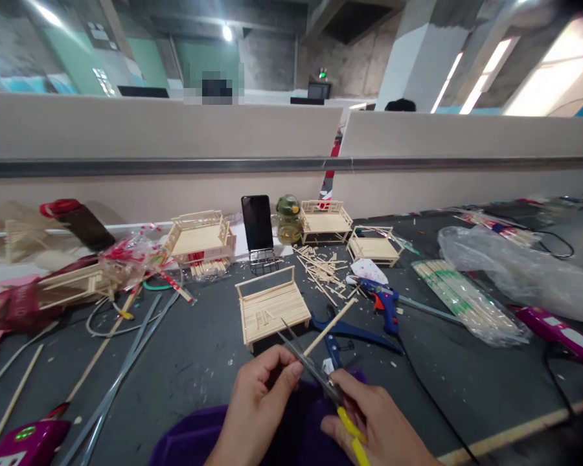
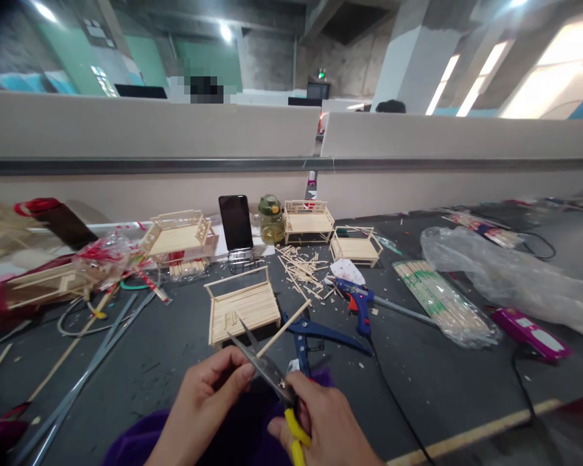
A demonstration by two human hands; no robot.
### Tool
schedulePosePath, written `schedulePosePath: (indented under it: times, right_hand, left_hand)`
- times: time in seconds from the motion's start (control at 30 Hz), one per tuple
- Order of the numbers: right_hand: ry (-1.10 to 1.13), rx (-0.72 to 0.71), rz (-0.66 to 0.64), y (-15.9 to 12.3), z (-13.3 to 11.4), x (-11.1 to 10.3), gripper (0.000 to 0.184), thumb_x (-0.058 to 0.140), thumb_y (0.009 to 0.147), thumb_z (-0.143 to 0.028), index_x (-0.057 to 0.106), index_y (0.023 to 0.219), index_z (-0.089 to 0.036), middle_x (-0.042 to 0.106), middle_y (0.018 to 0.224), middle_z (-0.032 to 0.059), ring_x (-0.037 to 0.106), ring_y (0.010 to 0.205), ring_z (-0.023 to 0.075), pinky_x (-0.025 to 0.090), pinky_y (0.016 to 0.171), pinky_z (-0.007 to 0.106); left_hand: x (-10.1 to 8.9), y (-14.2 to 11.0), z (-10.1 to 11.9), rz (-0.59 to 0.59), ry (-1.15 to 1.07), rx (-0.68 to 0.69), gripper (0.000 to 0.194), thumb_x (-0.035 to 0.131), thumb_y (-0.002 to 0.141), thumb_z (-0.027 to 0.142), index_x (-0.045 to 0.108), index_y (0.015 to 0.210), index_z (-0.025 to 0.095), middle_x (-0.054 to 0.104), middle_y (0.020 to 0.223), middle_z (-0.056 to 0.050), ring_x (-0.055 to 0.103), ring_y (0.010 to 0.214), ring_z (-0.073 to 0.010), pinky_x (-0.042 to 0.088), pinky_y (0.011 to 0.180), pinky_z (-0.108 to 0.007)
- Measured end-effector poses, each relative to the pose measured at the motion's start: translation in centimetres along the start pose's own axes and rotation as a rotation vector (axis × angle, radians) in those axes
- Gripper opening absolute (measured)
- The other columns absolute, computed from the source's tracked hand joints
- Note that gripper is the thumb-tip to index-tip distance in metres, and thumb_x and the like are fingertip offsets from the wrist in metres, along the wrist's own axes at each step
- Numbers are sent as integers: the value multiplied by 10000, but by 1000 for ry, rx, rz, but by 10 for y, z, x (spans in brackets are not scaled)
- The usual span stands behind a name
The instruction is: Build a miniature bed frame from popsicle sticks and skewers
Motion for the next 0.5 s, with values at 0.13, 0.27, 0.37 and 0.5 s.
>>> schedulePosePath:
  times: [0.13, 0.27, 0.37, 0.5]
  right_hand:
    - [24, 18, 9, -1, -3, 0, 169, 597, 744, -249, 509, 885, -220, 404, 585, -80, 374, 527, 97, 230, 503, 217]
    - [11, 5, 1, -8, -6, -3, 216, 596, 765, -295, 498, 948, -234, 405, 603, -81, 371, 537, 103, 237, 517, 222]
    - [-19, -19, -34, -9, -5, -4, 217, 590, 781, -337, 499, 950, -234, 400, 596, -79, 361, 527, 104, 229, 514, 228]
    - [-41, 22, -48, -2, -2, -4, 164, 605, 754, -291, 506, 868, -227, 384, 565, -84, 350, 506, 95, 211, 495, 228]
  left_hand:
    - [0, -4, -3, 91, 79, 98, 227, 597, 828, 373, 595, 718, 174, 559, 676, 1, 499, 641, -133, 392, 589, -204]
    - [-1, -5, 1, 70, 73, 86, 273, 577, 840, 373, 596, 661, 168, 529, 620, 6, 461, 608, -124, 363, 561, -200]
    - [-1, -4, 4, 19, 21, 22, 312, 583, 828, 406, 575, 632, 164, 476, 571, 21, 405, 554, -108, 333, 521, -198]
    - [-1, 0, 3, -22, -2, -29, 334, 582, 827, 421, 544, 614, 167, 448, 544, 33, 379, 523, -97, 328, 508, -195]
Point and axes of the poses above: each hand's wrist, its own y-axis towards the middle knuckle, its own x-axis out of the palm, z = x × y, the point moved 3 cm from there along y, towards the middle knuckle
